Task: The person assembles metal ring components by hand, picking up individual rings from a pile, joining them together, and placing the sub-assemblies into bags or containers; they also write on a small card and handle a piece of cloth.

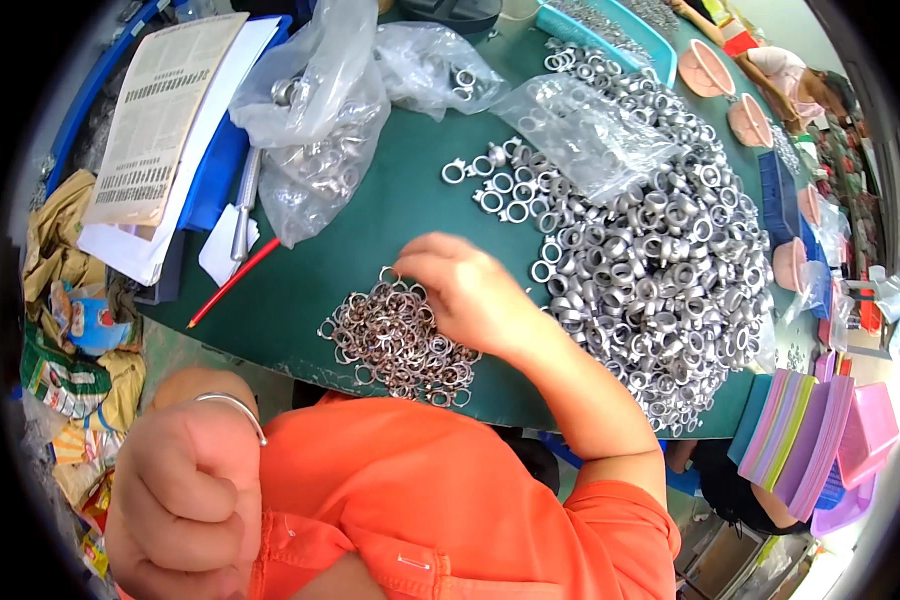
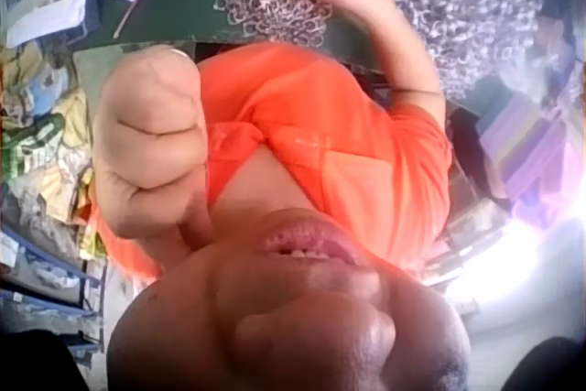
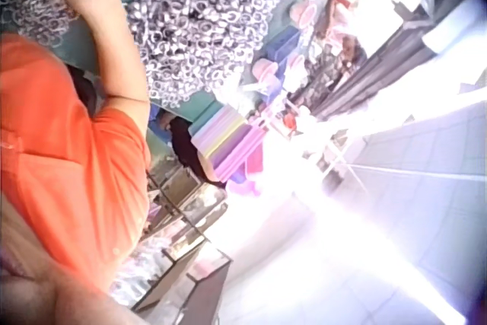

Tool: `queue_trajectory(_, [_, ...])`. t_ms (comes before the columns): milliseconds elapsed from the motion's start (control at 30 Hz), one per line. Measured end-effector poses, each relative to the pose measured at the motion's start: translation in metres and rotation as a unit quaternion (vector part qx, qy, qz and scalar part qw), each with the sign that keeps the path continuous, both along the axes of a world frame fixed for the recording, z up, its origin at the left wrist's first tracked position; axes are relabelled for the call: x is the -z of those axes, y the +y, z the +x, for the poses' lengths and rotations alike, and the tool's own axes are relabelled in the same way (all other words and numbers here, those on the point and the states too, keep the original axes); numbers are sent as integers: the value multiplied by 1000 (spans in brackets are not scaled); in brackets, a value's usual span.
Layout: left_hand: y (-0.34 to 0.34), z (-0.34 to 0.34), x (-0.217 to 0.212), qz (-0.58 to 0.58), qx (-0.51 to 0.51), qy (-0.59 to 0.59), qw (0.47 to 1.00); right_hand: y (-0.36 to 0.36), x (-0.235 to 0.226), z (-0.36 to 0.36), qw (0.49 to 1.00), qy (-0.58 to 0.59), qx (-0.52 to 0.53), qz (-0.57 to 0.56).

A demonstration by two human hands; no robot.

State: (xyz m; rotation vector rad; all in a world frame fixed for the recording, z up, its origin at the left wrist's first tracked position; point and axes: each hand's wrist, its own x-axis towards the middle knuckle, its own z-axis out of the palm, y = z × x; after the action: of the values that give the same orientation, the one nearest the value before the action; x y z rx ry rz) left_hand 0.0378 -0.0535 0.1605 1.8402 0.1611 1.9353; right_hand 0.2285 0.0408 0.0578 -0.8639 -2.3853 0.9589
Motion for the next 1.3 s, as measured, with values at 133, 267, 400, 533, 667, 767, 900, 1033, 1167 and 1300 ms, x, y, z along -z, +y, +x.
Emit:
queue_trajectory(133, [11,6,-5,114,46,-72,990,46,-33,51,895,-210,162,358])
queue_trajectory(267, [10,-3,-17,79,45,37,995,68,-47,99,797,-390,271,372])
queue_trajectory(400, [10,-1,-8,129,93,-29,987,76,-41,119,848,-328,298,292])
queue_trajectory(533, [10,2,-6,145,106,-32,983,73,-43,119,827,-232,396,325])
queue_trajectory(667, [8,9,-13,135,74,-13,988,71,-50,105,812,-249,493,190])
queue_trajectory(767, [3,15,-9,134,6,-40,990,70,-42,88,774,-312,522,175])
queue_trajectory(900, [-6,13,-14,85,35,-42,995,76,-32,83,779,-251,540,197])
queue_trajectory(1033, [8,11,-10,184,46,-49,981,85,-26,94,804,-50,555,206])
queue_trajectory(1167, [0,0,-14,120,141,-13,983,89,-36,114,841,161,498,133])
queue_trajectory(1300, [-1,4,-16,124,109,-24,986,75,-56,117,841,258,471,68])
